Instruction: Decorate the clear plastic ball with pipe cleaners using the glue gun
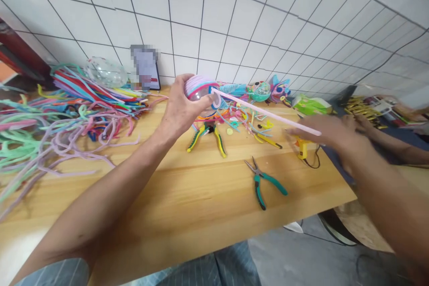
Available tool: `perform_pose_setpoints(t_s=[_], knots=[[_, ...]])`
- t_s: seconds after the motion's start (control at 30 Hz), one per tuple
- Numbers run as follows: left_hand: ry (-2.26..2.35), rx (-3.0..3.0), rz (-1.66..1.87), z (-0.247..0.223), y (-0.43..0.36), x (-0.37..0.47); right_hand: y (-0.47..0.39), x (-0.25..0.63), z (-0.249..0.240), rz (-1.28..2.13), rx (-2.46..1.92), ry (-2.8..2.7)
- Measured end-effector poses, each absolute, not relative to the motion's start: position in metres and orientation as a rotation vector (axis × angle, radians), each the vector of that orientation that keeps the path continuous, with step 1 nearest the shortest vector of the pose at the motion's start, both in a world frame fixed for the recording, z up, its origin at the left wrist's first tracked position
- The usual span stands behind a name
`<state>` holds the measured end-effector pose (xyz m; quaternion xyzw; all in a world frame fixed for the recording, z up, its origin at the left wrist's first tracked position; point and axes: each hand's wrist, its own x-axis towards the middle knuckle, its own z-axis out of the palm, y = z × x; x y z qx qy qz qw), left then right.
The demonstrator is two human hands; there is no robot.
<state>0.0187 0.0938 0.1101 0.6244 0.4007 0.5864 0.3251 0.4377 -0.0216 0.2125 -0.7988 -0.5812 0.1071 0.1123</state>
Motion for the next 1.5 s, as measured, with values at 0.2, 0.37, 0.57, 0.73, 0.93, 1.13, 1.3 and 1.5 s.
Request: perform_pose_setpoints(t_s=[0.2, 0.37, 0.57, 0.73, 0.93, 1.13, 1.3, 1.5], knots=[[1.006, 1.633, 1.551, 0.111, 0.093, 0.02, -0.158, 0.376, 0.075, -0.099, -2.403, -1.69], [1.058, 1.66, 1.506, 0.11, 0.091, 0.021, -0.238, 0.314, 0.002, -0.341, -2.162, -1.758], [1.085, 1.672, 1.453, 0.115, 0.084, 0.023, -0.223, 0.292, -0.021, -0.389, -2.138, -1.862], [1.1, 1.671, 1.43, 0.12, 0.081, 0.022, -0.217, 0.302, -0.014, -0.26, -2.078, -1.805], [1.099, 1.645, 1.431, 0.117, 0.084, 0.026, -0.231, 0.325, 0.024, 0.605, -1.751, -1.294], [1.094, 1.641, 1.427, 0.118, 0.081, 0.026, -0.23, 0.279, 0.043, 1.218, -1.451, -1.072], [1.088, 1.626, 1.435, 0.118, 0.083, 0.023, -0.222, 0.296, 0.04, 1.079, -1.569, -1.216], [1.074, 1.637, 1.441, 0.114, 0.086, 0.026, -0.224, 0.356, 0.047, 0.387, -2.123, -1.655]])
